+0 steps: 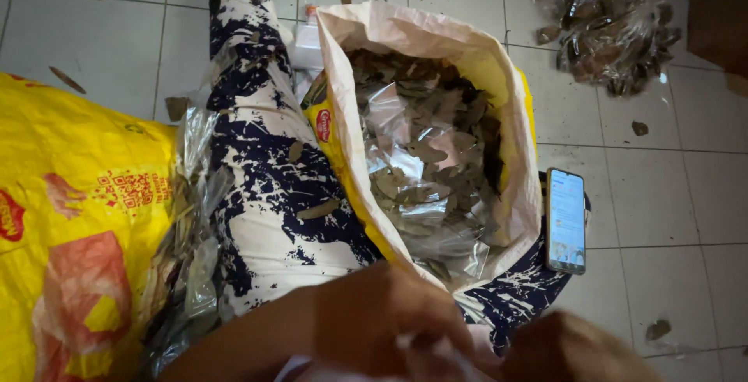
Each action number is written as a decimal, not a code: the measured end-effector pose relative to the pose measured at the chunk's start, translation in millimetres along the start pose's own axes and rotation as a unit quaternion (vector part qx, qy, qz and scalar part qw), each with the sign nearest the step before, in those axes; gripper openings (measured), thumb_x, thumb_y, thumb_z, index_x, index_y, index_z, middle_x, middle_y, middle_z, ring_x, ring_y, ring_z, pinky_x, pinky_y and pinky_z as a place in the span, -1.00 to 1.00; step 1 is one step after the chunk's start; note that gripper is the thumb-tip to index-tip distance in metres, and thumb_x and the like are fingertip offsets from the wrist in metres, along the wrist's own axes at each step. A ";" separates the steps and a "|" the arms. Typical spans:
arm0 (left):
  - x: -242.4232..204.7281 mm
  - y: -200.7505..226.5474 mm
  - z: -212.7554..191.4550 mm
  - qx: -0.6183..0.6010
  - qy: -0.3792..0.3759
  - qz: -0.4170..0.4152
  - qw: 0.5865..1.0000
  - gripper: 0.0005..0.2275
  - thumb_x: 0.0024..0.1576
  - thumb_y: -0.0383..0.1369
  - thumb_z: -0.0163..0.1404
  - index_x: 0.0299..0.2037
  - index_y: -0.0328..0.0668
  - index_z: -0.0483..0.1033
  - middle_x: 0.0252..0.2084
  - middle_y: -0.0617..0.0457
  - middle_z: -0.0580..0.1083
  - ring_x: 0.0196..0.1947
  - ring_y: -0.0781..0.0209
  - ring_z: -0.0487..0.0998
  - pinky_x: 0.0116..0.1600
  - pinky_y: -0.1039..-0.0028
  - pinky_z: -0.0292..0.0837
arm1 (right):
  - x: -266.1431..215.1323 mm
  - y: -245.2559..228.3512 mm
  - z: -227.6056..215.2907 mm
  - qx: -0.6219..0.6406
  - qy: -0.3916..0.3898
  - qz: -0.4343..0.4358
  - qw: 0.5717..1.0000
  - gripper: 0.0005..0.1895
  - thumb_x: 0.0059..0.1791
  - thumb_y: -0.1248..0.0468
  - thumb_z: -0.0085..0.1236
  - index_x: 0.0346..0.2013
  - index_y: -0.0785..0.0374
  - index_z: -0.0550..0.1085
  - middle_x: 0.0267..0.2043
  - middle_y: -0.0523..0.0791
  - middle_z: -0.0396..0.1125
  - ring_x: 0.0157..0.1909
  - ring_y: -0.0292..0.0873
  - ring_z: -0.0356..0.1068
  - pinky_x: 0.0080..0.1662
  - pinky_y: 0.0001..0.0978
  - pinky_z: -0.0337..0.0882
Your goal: Sorting and handling small plastic packets from a large bulk bag while sitting on the floor
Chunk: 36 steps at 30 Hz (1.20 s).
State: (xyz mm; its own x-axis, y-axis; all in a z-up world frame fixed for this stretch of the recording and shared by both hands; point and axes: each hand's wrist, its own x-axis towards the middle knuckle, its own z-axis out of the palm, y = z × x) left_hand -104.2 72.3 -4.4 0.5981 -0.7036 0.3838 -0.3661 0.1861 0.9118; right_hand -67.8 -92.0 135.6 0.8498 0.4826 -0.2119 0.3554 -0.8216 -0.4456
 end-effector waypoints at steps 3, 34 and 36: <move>-1.7 -7.5 -7.6 0.040 0.038 -0.106 0.993 -0.81 0.09 -0.46 0.05 -0.18 0.17 0.58 -0.34 0.20 0.53 -0.44 0.35 0.56 -0.37 0.53 0.42 | 39.1 18.8 10.3 0.032 0.114 -0.097 0.988 -0.78 0.08 0.20 0.08 -0.07 0.20 0.57 -0.28 -0.16 0.43 -0.36 -0.26 0.32 -0.26 -0.36 0.33; -19.3 -81.1 -64.6 -0.171 0.188 -0.355 0.900 -0.78 0.09 -0.21 0.14 -0.21 -0.15 0.69 -0.27 0.15 0.65 -0.33 0.42 0.56 -0.25 0.58 0.43 | 404.8 188.3 271.2 -0.021 -0.148 0.001 0.989 -0.65 -0.01 0.09 0.03 -0.03 0.11 0.58 0.05 0.03 0.48 0.02 0.07 0.51 -0.03 -0.07 0.47; -18.8 -78.7 -62.2 -0.150 0.192 -0.336 0.910 -0.79 0.10 -0.21 0.13 -0.22 -0.14 0.69 -0.27 0.14 0.66 -0.33 0.43 0.58 -0.25 0.59 0.46 | 398.8 189.8 272.0 -0.046 -0.152 -0.001 0.987 -0.66 0.00 0.09 0.01 -0.05 0.12 0.59 0.03 0.03 0.49 0.01 0.09 0.51 -0.05 -0.05 0.48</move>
State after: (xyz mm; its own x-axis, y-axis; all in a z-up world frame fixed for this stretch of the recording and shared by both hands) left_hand -42.3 113.5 -74.3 0.8409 -0.4476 -0.3041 0.3505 0.0224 0.9363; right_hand 232.8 27.0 -270.0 0.6987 0.5411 -0.4679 0.4020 -0.8381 -0.3688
